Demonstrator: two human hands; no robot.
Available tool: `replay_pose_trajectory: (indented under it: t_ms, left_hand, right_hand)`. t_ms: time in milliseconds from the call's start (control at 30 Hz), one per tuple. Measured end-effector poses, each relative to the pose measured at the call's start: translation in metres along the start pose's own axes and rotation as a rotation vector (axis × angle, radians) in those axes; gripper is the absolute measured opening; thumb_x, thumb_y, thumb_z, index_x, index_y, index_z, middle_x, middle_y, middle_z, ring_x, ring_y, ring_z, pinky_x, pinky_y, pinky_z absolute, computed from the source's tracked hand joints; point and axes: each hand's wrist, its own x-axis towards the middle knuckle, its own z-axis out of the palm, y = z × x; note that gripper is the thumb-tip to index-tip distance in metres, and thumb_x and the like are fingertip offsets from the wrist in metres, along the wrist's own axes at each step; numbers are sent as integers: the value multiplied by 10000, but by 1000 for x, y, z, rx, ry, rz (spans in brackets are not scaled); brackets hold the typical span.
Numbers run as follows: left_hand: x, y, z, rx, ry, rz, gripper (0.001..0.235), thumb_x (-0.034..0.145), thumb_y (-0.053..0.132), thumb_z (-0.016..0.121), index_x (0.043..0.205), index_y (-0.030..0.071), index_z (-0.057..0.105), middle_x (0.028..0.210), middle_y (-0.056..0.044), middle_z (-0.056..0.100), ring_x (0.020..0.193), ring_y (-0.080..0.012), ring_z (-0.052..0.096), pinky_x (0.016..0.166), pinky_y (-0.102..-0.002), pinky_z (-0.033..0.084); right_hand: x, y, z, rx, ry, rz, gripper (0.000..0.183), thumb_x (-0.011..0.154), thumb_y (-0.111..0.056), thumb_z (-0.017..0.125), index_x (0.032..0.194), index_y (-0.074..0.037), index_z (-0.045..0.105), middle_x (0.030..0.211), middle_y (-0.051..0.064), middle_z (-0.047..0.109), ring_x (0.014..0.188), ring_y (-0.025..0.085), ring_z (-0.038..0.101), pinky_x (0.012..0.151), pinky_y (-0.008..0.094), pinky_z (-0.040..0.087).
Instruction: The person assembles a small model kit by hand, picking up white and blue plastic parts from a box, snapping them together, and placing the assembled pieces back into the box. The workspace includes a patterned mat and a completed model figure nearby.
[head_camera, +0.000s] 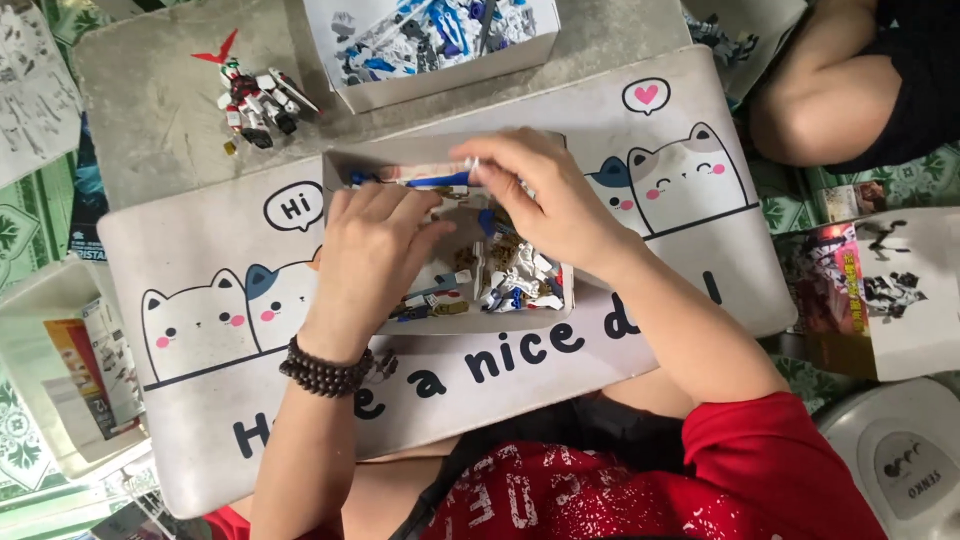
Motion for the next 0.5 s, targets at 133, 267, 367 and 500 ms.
replay_pose_trajectory:
  t_ms: [133,267,367,500]
  left_hand:
    - [4,9,-1,2,17,32,199,888,283,659,1013,130,637,826,-37,599,809,-207,592,713,-315,385]
    - [5,25,-6,-114,-96,152,259,828,178,675,1080,124,644,830,-65,607,812,-251,613,721,-339,417]
    - [0,27,3,-138,-151,136,298,801,196,687,1087,128,641,867,-71,590,827,-256,596,744,-344,420]
    - [-4,14,16,-31,-197,90,228,812,282,688,1014,177,682,908,-37,566,851,-206,584,723,-308,416]
  right_hand:
    - [-4,6,2,-18,111,-21,256,988,-25,430,1232,-13,505,878,129,629,756,205,607,718,334,501]
    - [-4,12,1,-50,132,-6,248,1001,-62,381,1207,-36,515,877,129,624,689,201,596,651,337,503]
    - [-5,15,1,-77,120,-17,242,999,-61,376,1173,-36,542,886,135,629,691,216,605,649,340,508]
    - [0,11,-2,-69,124,-21,245,1003,-81,366,1161,-32,547,914,153,624,722,235,612,672,345,515]
